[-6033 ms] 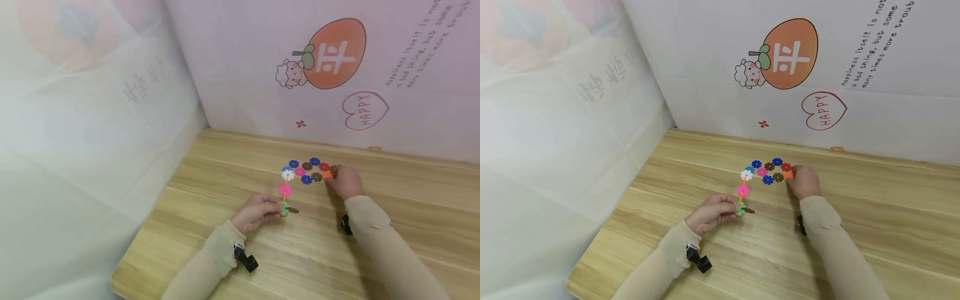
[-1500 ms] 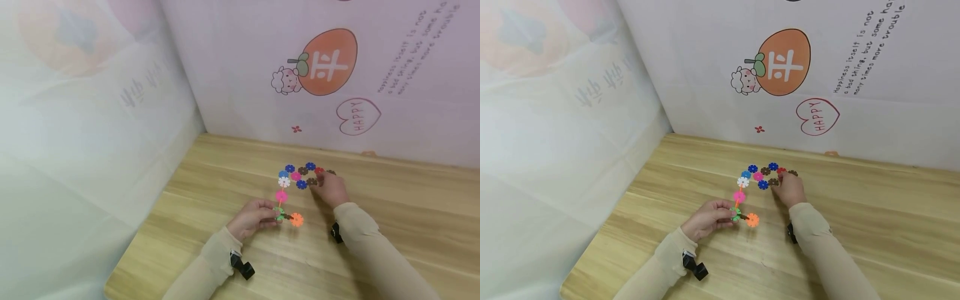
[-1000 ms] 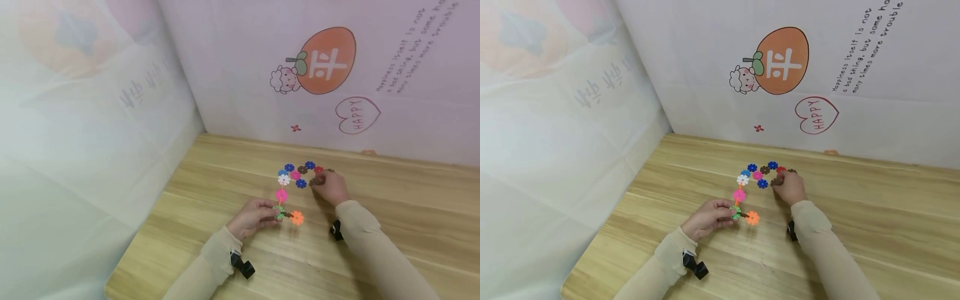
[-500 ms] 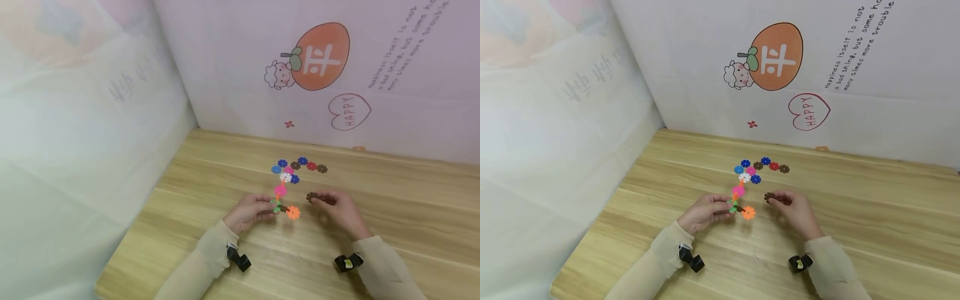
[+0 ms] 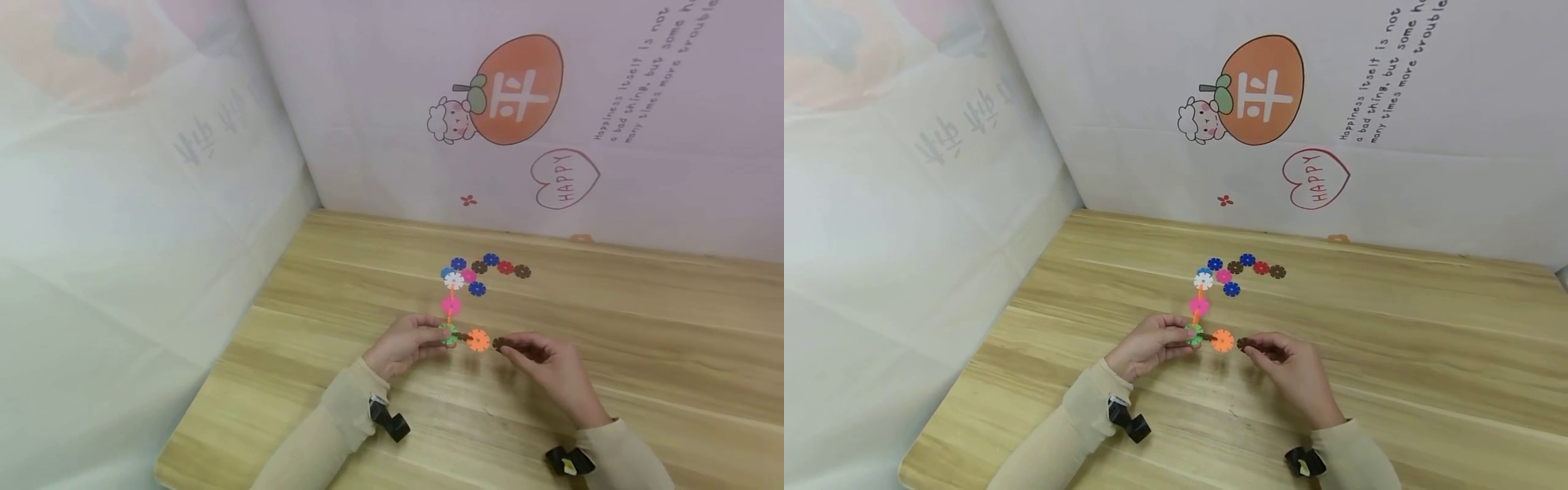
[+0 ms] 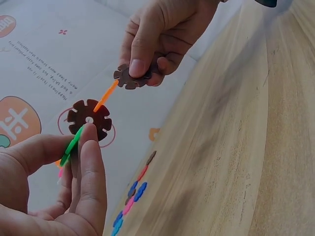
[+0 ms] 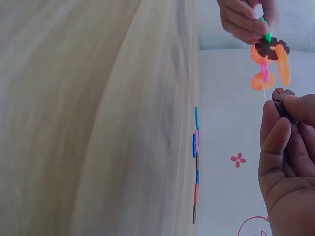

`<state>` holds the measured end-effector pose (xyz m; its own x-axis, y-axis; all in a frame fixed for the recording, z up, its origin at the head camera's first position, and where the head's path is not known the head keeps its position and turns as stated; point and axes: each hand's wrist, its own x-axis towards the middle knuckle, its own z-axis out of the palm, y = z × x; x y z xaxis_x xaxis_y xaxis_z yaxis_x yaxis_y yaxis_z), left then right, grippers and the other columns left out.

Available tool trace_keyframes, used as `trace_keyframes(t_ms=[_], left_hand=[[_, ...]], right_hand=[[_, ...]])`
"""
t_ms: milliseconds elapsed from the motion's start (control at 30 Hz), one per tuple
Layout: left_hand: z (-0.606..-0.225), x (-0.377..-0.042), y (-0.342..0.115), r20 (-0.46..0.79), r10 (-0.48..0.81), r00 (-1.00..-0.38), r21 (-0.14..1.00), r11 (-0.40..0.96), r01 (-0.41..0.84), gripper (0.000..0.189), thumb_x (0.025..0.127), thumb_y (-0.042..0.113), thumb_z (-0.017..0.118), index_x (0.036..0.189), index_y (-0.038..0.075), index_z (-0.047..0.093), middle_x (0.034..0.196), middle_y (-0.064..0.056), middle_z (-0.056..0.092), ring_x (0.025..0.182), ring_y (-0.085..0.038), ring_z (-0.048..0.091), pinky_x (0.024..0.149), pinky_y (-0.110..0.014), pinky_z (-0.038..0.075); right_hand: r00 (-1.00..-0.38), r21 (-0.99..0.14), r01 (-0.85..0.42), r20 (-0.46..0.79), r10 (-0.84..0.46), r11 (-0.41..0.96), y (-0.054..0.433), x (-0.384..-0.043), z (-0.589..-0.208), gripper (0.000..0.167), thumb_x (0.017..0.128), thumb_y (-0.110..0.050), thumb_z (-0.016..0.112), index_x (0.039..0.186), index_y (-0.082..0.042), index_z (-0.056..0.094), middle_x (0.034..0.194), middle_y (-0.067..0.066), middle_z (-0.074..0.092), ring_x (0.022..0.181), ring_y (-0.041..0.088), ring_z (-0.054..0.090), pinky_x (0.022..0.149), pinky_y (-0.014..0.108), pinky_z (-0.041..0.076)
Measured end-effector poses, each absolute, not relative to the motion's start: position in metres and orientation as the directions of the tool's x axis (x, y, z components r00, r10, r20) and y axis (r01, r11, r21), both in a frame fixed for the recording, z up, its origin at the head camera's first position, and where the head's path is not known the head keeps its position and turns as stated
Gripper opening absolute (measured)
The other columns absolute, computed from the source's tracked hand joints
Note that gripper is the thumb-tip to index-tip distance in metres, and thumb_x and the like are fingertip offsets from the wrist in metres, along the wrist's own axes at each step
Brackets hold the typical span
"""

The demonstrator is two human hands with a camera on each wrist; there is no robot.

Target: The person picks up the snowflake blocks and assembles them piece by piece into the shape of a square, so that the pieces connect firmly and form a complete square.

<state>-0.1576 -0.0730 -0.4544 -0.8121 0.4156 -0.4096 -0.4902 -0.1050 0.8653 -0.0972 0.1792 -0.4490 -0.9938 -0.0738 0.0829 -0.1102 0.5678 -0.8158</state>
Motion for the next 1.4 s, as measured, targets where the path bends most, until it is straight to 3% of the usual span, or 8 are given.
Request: trace_keyframes(t_ms=[433,1000,1400], left_hand=[[-0.454,-0.155,-0.073,-0.411,0.434,-0.801,0.859,-0.108,-0.500,0.024,0.091,0.001,0.065,0.115,-0.005,0.061,0.100,-0.010,0.070,0.084,-0.016,0.072,0.092,-0.036,0.058],[-0.454,-0.155,-0.072,-0.398,0.449,-0.800,0.867,-0.101,-0.487,0.019,0.092,-0.001,0.063,0.110,-0.005,0.061,0.097,-0.008,0.070,0.083,-0.015,0.072,0.093,-0.037,0.058],[-0.452,-0.158,-0.076,-0.395,0.444,-0.804,0.867,-0.110,-0.487,0.018,0.092,0.000,0.063,0.110,-0.003,0.061,0.097,-0.008,0.070,0.084,-0.014,0.072,0.088,-0.031,0.060]], right_hand=[[-0.987,-0.831,-0.162,0.130,-0.096,0.532,0.173,-0.090,-0.451,0.011,0.090,-0.016,0.073,0.101,-0.016,0.074,0.097,0.000,0.077,0.078,0.002,0.067,0.064,0.021,0.057],[-0.965,-0.804,-0.259,0.240,-0.106,0.536,0.167,-0.089,-0.455,0.011,0.088,-0.011,0.075,0.096,-0.019,0.077,0.093,-0.004,0.077,0.081,0.000,0.068,0.069,0.017,0.058],[-0.967,-0.797,-0.255,0.222,-0.127,0.547,0.168,-0.093,-0.452,0.015,0.090,-0.010,0.072,0.103,-0.017,0.073,0.096,-0.004,0.076,0.082,0.000,0.067,0.069,0.020,0.058]])
